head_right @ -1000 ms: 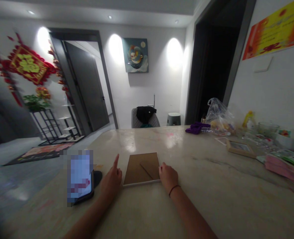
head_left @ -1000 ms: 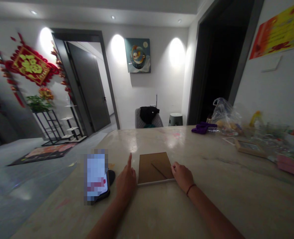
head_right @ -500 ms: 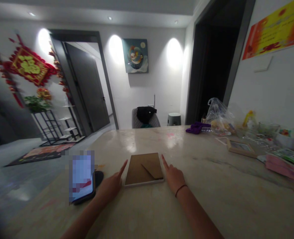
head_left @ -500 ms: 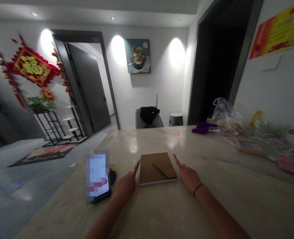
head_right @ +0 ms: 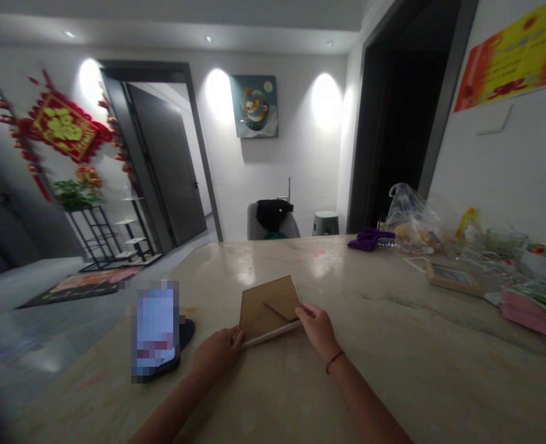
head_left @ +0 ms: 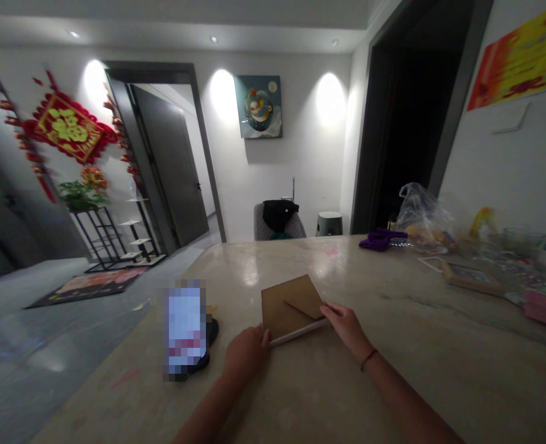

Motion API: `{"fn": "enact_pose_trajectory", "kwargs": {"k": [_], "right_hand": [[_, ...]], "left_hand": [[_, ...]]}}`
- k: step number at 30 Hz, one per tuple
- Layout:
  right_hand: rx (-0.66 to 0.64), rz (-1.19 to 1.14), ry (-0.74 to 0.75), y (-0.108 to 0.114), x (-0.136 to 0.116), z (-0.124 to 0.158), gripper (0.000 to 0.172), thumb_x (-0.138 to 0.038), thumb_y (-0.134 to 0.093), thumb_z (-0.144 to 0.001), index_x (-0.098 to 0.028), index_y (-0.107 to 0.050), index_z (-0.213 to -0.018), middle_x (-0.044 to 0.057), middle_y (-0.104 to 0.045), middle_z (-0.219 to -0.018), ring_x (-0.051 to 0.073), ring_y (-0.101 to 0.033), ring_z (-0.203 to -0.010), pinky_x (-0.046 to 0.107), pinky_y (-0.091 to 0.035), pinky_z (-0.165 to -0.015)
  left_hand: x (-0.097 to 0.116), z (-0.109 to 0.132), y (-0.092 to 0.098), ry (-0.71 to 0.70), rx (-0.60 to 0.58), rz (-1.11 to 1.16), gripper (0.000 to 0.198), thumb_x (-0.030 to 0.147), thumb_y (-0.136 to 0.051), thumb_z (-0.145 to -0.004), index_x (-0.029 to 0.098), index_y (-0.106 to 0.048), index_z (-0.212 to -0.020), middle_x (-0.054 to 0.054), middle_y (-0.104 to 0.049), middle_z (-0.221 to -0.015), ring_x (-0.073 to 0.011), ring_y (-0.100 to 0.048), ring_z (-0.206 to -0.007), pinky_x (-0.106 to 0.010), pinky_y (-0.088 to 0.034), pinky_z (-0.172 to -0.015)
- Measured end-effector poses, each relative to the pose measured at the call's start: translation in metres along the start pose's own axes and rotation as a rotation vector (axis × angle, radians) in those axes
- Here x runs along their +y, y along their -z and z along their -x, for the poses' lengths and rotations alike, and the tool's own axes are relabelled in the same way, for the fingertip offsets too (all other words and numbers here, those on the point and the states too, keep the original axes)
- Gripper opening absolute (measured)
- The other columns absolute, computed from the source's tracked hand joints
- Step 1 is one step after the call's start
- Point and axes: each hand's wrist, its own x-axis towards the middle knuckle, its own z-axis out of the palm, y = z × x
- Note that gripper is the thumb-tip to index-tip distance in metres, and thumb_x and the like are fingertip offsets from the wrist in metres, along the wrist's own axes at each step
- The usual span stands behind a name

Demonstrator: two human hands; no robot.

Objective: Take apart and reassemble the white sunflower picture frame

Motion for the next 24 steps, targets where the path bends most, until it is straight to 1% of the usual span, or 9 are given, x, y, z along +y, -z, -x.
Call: {"fn": "enact_pose_trajectory", "kwargs": {"k": [3, 6, 9, 12, 15, 17, 19, 21, 24], "right_hand": [[-0.01, -0.29, -0.005, -0.012, -0.007, 0.007, 0.063, -0.042, -0.06, -0.062, -0.015, -0.047, -0.117, 0.006, -0.065, -0.09, 0.019, -0.061, -0.078, 0.03, -0.049, -0.065], [-0.004, -0.274, 0.107, -0.029, -0.008, 0.018, 0.06, -0.041, -0.057, -0.068, -0.015, -0.039, -0.119, 0.005, -0.064, -0.084, 0.018, -0.061, -0.077, 0.03, -0.049, -0.068], [0.023, -0.08, 0.18, -0.038, -0.005, 0.026, 0.048, -0.044, -0.049, -0.075, -0.015, -0.043, -0.113, 0.004, -0.063, -0.076, 0.018, -0.061, -0.068, 0.029, -0.049, -0.062], [0.061, 0.106, 0.283, -0.033, -0.005, 0.027, 0.043, -0.041, -0.044, -0.08, -0.015, -0.045, -0.115, 0.006, -0.064, -0.078, 0.017, -0.062, -0.066, 0.028, -0.05, -0.059], [0.066, 0.326, 0.518, -0.024, -0.006, 0.026, 0.04, -0.031, -0.038, -0.085, -0.02, -0.041, -0.124, 0.007, -0.064, -0.092, 0.017, -0.062, -0.078, 0.028, -0.05, -0.068], [0.007, 0.497, 0.69, -0.022, -0.006, 0.027, 0.041, -0.023, -0.036, -0.086, -0.023, -0.039, -0.127, 0.006, -0.063, -0.098, 0.015, -0.06, -0.085, 0.027, -0.049, -0.074], [-0.062, 0.685, 0.798, -0.024, -0.006, 0.028, 0.042, -0.017, -0.037, -0.086, -0.025, -0.039, -0.127, 0.005, -0.063, -0.098, 0.014, -0.059, -0.084, 0.026, -0.048, -0.072], [-0.123, 0.862, 0.827, -0.028, -0.007, 0.03, 0.042, -0.014, -0.04, -0.085, -0.026, -0.042, -0.125, 0.005, -0.064, -0.094, 0.015, -0.059, -0.08, 0.025, -0.048, -0.068], [-0.215, 1.002, 0.756, -0.032, -0.011, 0.033, 0.036, -0.017, -0.046, -0.083, -0.026, -0.05, -0.118, 0.005, -0.063, -0.091, 0.016, -0.057, -0.08, 0.026, -0.046, -0.066]], "left_hand": [[0.009, 0.006, 0.001, -0.048, -0.025, -0.011, 0.043, 0.043, -0.026, -0.084, 0.02, -0.061, -0.094, -0.011, -0.066, -0.091, -0.0249, -0.062, -0.082, -0.032, -0.043, -0.065], [0.019, 0.012, -0.002, -0.077, -0.017, 0.026, 0.042, 0.049, -0.033, -0.08, 0.023, -0.059, -0.101, -0.009, -0.065, -0.093, -0.0259, -0.062, -0.083, -0.033, -0.043, -0.066], [0.022, 0.013, -0.007, -0.069, 0.009, 0.105, 0.045, 0.05, -0.041, -0.076, 0.022, -0.058, -0.107, -0.01, -0.065, -0.095, -0.0269, -0.061, -0.084, -0.034, -0.043, -0.069], [0.016, 0.008, -0.008, -0.005, 0.047, 0.294, 0.046, 0.051, -0.039, -0.077, 0.021, -0.06, -0.106, -0.01, -0.066, -0.092, -0.025, -0.061, -0.085, -0.034, -0.042, -0.072], [0.009, 0.001, -0.004, 0.06, 0.046, 0.737, 0.054, 0.054, -0.029, -0.08, 0.018, -0.057, -0.11, -0.01, -0.066, -0.091, -0.0216, -0.061, -0.08, -0.032, -0.044, -0.07], [0.007, -0.002, 0.0, 0.093, -0.03, 1.143, 0.063, 0.058, -0.02, -0.081, 0.016, -0.05, -0.117, -0.011, -0.065, -0.097, -0.0203, -0.062, -0.079, -0.031, -0.047, -0.066], [0.007, -0.004, 0.003, 0.13, -0.103, 1.434, 0.068, 0.06, -0.016, -0.081, 0.013, -0.046, -0.121, -0.013, -0.063, -0.103, -0.0198, -0.062, -0.08, -0.031, -0.049, -0.065], [0.008, -0.006, 0.002, 0.172, -0.11, 1.512, 0.066, 0.06, -0.02, -0.082, 0.012, -0.048, -0.118, -0.013, -0.062, -0.105, -0.0198, -0.062, -0.082, -0.031, -0.05, -0.066], [0.008, -0.009, -0.003, 0.241, -0.079, 1.309, 0.054, 0.053, -0.029, -0.084, 0.012, -0.054, -0.108, -0.012, -0.062, -0.105, -0.0191, -0.061, -0.086, -0.028, -0.051, -0.064]]}}
